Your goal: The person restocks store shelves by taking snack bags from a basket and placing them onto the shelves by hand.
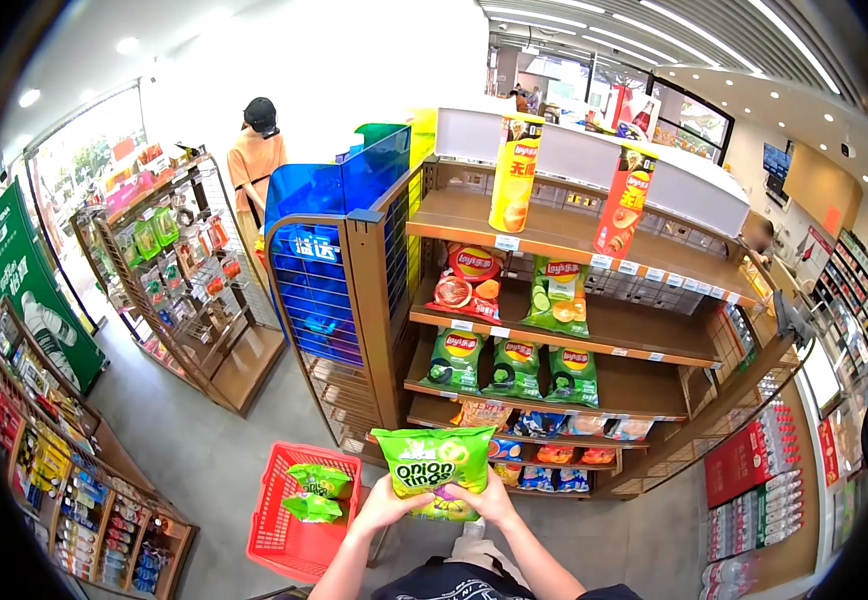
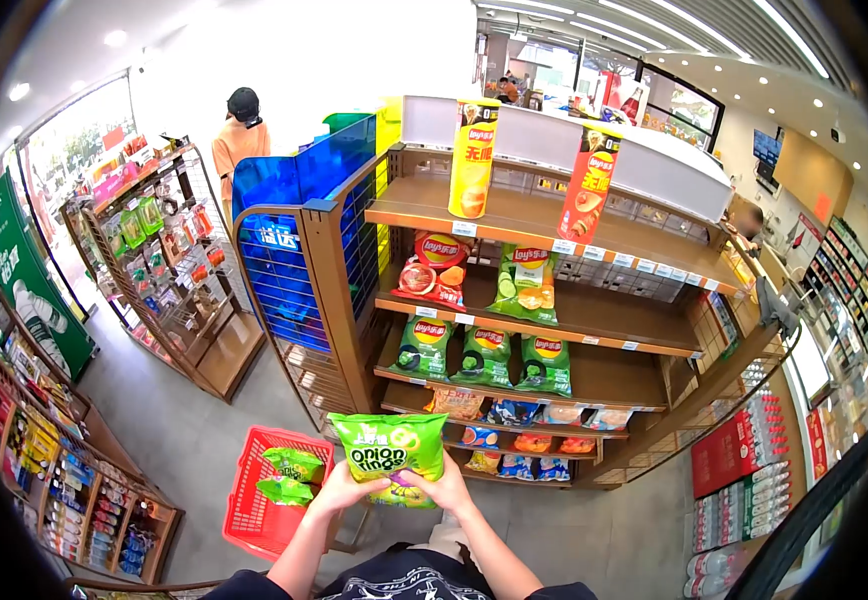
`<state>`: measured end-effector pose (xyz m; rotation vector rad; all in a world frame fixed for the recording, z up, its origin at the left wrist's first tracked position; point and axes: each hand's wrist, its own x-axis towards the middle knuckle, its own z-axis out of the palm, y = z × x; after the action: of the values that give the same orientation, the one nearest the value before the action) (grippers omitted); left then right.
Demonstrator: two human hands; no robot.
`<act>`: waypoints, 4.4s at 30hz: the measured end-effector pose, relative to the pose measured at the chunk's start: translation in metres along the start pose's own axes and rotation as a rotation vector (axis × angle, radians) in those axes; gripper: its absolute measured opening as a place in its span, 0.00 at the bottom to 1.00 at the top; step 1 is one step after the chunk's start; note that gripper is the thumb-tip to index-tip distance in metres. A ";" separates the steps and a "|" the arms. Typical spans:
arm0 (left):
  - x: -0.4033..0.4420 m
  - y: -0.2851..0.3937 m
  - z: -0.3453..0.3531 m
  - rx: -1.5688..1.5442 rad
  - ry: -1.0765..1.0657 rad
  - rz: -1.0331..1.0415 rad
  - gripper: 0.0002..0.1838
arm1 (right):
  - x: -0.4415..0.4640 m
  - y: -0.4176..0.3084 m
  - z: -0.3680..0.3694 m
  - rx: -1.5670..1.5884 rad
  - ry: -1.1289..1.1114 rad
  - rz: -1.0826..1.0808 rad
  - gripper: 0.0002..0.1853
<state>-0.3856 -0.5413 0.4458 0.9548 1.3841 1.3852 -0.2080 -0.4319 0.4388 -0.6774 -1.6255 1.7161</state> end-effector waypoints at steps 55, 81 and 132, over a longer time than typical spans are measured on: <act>0.335 -0.479 -0.064 0.337 0.405 0.934 0.26 | 0.289 0.519 -0.070 -0.133 0.229 -0.723 0.11; 0.500 -0.421 -0.068 0.570 0.520 0.199 0.34 | 0.426 0.474 -0.088 -0.705 0.722 -0.016 0.29; 0.492 -0.421 -0.034 1.017 0.547 0.734 0.36 | 0.176 0.546 -0.106 -0.317 0.251 -0.400 0.17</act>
<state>-0.5146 -0.1052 -0.0162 1.9854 2.4020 1.4959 -0.3048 -0.2289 -0.0992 -0.6319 -1.7275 1.0591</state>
